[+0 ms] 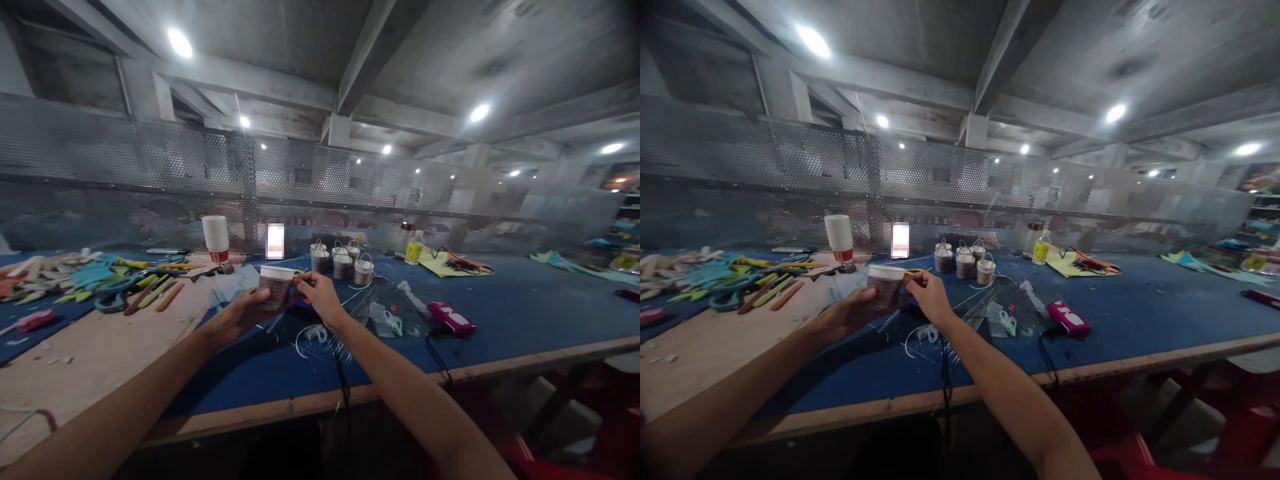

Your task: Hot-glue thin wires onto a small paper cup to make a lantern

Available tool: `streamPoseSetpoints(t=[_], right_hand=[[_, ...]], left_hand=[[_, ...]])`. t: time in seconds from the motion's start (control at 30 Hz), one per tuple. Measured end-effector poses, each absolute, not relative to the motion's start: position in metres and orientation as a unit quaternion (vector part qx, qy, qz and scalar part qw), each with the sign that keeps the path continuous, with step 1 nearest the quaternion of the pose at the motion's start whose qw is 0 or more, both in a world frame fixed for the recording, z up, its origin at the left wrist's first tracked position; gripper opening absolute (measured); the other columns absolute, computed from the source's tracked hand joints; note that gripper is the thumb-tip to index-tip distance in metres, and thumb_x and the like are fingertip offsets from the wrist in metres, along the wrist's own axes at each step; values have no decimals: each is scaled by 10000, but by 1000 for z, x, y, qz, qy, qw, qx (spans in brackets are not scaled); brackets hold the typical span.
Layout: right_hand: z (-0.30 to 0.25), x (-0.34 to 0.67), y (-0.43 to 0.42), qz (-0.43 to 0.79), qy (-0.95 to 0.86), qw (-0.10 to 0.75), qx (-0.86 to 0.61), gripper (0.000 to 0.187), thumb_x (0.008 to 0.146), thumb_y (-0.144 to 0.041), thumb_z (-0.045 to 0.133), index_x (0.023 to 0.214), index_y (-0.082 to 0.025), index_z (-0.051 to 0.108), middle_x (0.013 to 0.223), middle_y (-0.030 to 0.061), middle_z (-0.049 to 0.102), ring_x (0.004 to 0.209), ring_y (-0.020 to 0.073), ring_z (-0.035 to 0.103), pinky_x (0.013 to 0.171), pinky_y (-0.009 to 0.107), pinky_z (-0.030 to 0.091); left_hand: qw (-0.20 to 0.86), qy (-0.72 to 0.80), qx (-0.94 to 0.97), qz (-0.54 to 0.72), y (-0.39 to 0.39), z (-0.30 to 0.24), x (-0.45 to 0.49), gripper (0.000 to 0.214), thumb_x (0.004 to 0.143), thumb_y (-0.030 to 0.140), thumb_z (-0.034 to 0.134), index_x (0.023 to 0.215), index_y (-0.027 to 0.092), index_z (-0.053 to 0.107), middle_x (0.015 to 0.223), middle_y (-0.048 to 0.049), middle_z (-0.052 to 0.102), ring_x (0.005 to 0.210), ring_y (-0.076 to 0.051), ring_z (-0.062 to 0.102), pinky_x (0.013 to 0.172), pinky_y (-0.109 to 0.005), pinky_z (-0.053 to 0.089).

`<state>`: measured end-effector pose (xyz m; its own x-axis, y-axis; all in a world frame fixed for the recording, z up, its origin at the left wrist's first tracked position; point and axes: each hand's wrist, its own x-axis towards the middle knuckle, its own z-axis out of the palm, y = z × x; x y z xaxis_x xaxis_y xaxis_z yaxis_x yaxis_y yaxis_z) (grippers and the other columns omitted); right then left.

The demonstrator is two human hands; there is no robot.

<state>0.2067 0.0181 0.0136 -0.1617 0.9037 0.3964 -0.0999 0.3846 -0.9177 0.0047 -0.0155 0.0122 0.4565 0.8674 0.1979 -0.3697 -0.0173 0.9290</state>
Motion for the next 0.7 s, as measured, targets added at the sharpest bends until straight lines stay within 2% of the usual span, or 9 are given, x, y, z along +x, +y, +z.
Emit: streamPoseSetpoints(t=[0.37, 0.53, 0.7], right_hand=[[18, 209, 16, 448, -614, 558, -333, 227, 756, -383, 724, 833, -171, 700, 776, 10, 714, 723, 147, 656, 723, 262, 519], [18, 211, 17, 403, -641, 558, -340, 242, 792, -417, 711, 847, -183, 677, 839, 15, 724, 720, 160, 676, 720, 275, 535], [12, 212, 21, 366, -650, 567, -350, 202, 838, -402, 680, 858, -202, 655, 846, 15, 724, 727, 172, 693, 732, 293, 553]], left_hand=[[664, 249, 538, 456, -13, 10, 2, 462, 845, 450, 784, 1206, 163, 775, 1210, -118, 796, 1244, -392, 649, 1070, -480, 451], [635, 292, 546, 463, -9, 8, 2, 352, 871, 397, 769, 1164, 203, 791, 1229, -119, 791, 1188, -328, 690, 1028, -435, 500], [615, 308, 534, 492, -12, 12, 6, 370, 872, 347, 775, 1217, 214, 761, 1264, -114, 779, 1179, -297, 696, 1003, -410, 516]])
